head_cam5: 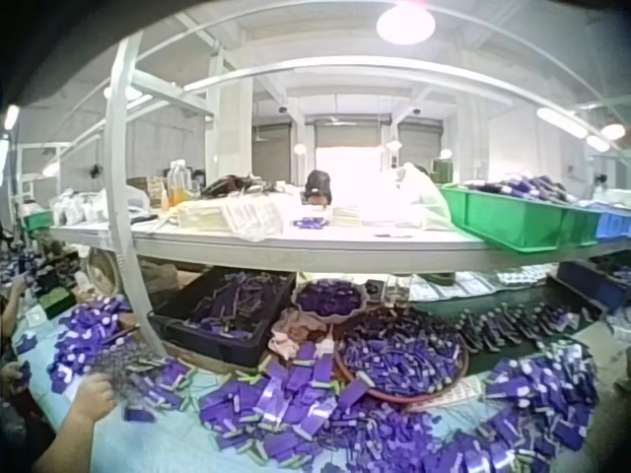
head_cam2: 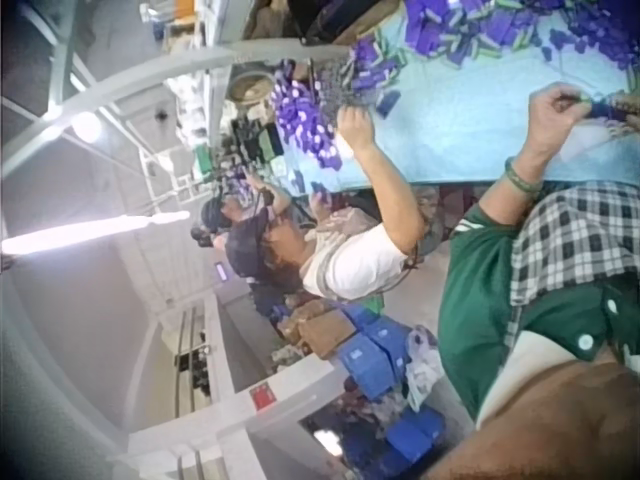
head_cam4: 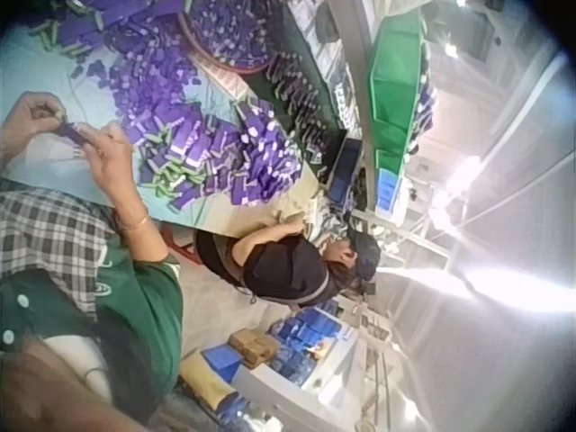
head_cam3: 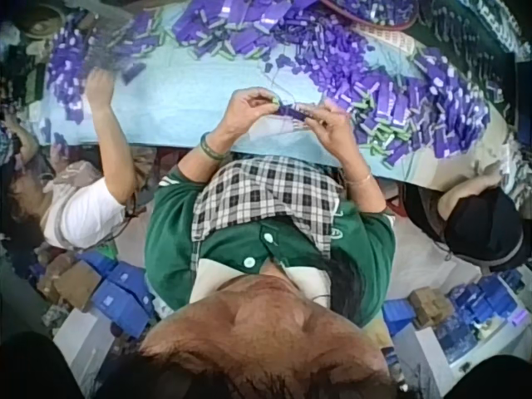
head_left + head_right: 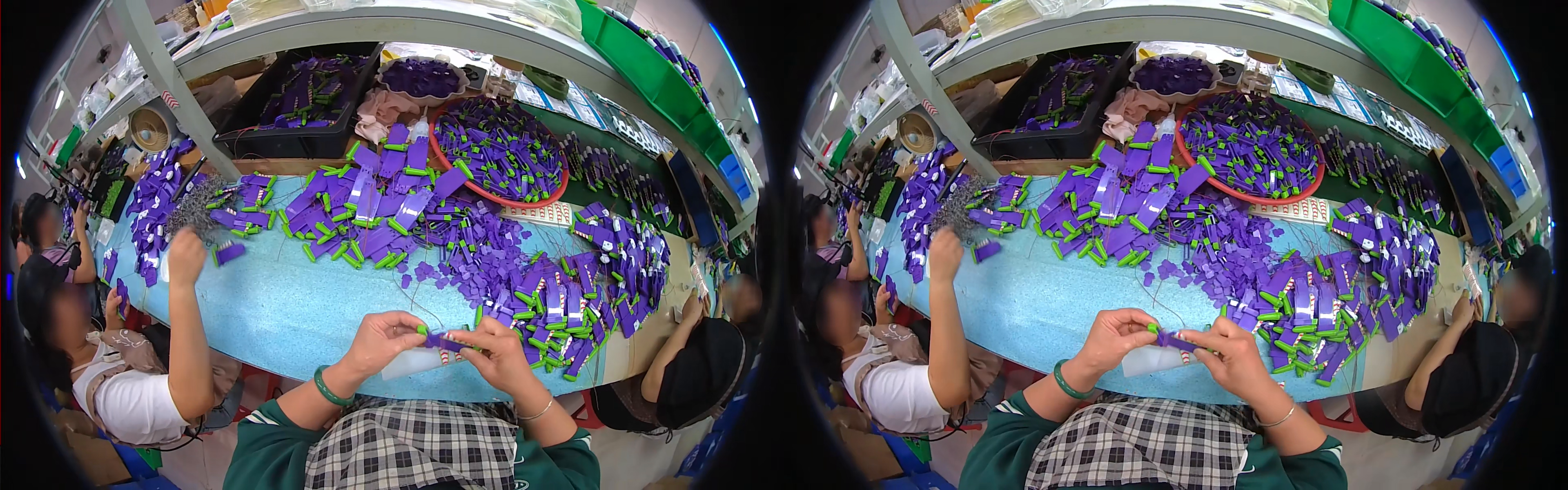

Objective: The person assembles small purple and green plastic components at a factory workstation. They pick up a purple piece, insert a green piece, and then apply glue from a white bottle to the assembly before placing it on the table. The process is repeated continuously with other workers visible in the background.

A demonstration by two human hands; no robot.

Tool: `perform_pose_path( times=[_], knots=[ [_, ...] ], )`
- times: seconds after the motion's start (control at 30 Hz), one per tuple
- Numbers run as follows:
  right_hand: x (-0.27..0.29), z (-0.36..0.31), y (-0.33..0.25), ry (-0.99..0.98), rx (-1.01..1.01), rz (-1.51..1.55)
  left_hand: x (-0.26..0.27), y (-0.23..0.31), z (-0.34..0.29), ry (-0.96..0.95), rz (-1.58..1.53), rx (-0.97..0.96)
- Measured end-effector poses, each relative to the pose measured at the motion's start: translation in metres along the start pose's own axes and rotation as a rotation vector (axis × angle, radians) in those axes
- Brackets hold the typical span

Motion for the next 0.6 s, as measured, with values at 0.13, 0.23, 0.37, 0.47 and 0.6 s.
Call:
perform_pose_path(
  times=[0.13, 0.23, 0.37, 0.47, 0.6],
  knots=[
    [-0.013, 0.004, 0.009, -0.271, 0.032, 0.039, -0.017, -0.005, -0.002, -0.103, 0.249, 0.070],
    [-0.026, 0.006, 0.023, -0.054, -0.251, 0.625, -0.020, 0.010, 0.002, 0.008, 0.338, -0.031],
    [-0.036, 0.006, 0.025, -0.021, -0.134, 0.710, -0.022, -0.002, 0.006, -0.009, -0.024, 0.002],
    [-0.020, 0.020, 0.011, -0.189, 0.013, 0.333, -0.017, 0.013, -0.002, -0.022, 0.180, -0.013],
    [-0.005, 0.036, -0.008, -0.157, 0.108, 0.195, -0.029, 0.048, -0.005, -0.064, 0.757, -0.316]
  ],
)
Point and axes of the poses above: each hand's wrist, its own z-axis towards the middle knuckle, its own x-axis out of the back of the hand, y = z × x, the point moved 7 cm from there along z, towards the middle knuckle, and after that the axes turned 3 degrees about -y, right-handed, at the moved point
